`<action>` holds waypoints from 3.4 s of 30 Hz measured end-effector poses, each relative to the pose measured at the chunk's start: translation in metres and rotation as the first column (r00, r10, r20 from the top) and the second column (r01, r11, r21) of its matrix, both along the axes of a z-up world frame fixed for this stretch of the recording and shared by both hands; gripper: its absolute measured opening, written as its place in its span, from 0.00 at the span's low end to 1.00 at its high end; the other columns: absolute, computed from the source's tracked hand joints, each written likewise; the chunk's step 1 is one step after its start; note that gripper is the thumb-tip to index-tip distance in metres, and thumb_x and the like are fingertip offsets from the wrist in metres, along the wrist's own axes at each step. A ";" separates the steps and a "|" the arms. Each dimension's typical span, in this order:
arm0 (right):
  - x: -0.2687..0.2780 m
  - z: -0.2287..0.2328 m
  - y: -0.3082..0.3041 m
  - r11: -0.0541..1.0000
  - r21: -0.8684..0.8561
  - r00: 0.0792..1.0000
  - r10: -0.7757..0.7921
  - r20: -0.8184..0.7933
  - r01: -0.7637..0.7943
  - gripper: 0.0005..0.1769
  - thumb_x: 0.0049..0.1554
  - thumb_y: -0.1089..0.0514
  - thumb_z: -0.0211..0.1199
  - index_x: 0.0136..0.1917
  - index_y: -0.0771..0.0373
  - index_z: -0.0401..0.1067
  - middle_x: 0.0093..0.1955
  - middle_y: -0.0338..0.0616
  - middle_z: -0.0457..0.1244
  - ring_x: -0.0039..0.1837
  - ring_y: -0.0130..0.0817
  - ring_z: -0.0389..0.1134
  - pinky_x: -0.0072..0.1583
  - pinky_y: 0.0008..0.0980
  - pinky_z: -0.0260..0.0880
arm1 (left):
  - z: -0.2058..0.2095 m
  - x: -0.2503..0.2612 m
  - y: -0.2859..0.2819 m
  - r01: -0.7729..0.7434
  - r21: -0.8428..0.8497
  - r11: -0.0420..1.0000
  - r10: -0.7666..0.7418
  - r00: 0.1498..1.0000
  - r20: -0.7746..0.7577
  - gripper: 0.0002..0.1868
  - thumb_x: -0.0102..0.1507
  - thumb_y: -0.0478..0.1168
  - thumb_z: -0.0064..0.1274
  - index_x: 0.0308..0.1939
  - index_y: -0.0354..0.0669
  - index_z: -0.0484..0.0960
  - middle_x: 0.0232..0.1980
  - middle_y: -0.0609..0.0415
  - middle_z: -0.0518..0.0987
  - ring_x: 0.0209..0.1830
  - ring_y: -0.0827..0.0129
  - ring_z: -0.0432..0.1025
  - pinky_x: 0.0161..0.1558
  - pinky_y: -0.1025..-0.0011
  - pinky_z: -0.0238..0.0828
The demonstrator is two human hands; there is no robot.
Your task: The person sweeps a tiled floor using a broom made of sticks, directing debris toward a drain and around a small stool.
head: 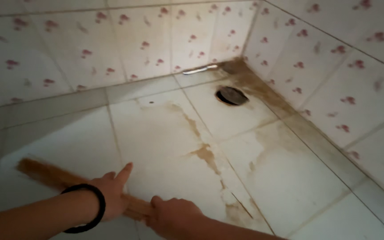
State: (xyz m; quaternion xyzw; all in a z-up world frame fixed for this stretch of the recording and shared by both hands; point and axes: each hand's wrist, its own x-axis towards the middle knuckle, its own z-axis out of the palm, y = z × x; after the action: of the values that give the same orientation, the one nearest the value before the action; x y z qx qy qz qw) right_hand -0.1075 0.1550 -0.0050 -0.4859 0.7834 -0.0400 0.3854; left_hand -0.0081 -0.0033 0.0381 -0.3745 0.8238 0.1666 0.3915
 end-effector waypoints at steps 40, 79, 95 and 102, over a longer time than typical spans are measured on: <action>0.041 -0.034 -0.145 0.995 -0.015 0.995 0.099 -0.006 -0.099 0.24 0.63 0.43 0.51 0.63 0.62 0.66 0.56 0.64 0.68 0.59 0.58 0.70 0.60 0.57 0.70 | -0.024 0.034 -0.098 -0.020 0.016 1.000 0.020 1.000 0.019 0.53 0.68 0.59 0.49 0.83 0.63 0.26 0.85 0.41 0.39 0.81 0.48 0.52 0.78 0.63 0.54; 0.043 -0.023 -0.158 0.984 -0.073 0.980 -0.153 0.124 0.163 0.30 0.61 0.32 0.50 0.64 0.56 0.63 0.52 0.57 0.70 0.57 0.55 0.72 0.60 0.53 0.70 | -0.097 0.120 -0.193 -0.491 -0.027 0.871 0.431 0.788 -0.438 0.50 0.63 0.47 0.55 0.81 0.47 0.40 0.76 0.37 0.63 0.71 0.51 0.66 0.68 0.64 0.63; 0.054 -0.045 -0.176 0.981 -0.138 0.987 -0.122 0.105 0.136 0.33 0.64 0.32 0.46 0.60 0.64 0.66 0.50 0.63 0.70 0.56 0.60 0.72 0.58 0.54 0.71 | -0.094 0.115 -0.172 -0.486 -0.097 0.869 0.434 0.841 -0.322 0.49 0.63 0.48 0.53 0.82 0.45 0.42 0.72 0.34 0.69 0.70 0.48 0.68 0.70 0.62 0.64; 0.046 -0.014 -0.164 0.962 -0.016 0.943 -0.263 0.201 0.272 0.31 0.62 0.32 0.44 0.62 0.58 0.64 0.49 0.58 0.70 0.53 0.53 0.74 0.56 0.51 0.75 | -0.069 0.108 -0.171 -0.523 -0.057 0.851 0.469 0.803 -0.368 0.48 0.62 0.45 0.52 0.82 0.45 0.43 0.70 0.32 0.70 0.67 0.47 0.71 0.68 0.60 0.66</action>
State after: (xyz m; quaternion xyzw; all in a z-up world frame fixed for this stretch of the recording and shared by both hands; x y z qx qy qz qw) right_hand -0.0614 -0.0089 -0.0194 -0.3770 0.7990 -0.1571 0.4413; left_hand 0.1000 -0.1748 -0.0306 -0.5720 0.7621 0.2608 0.1552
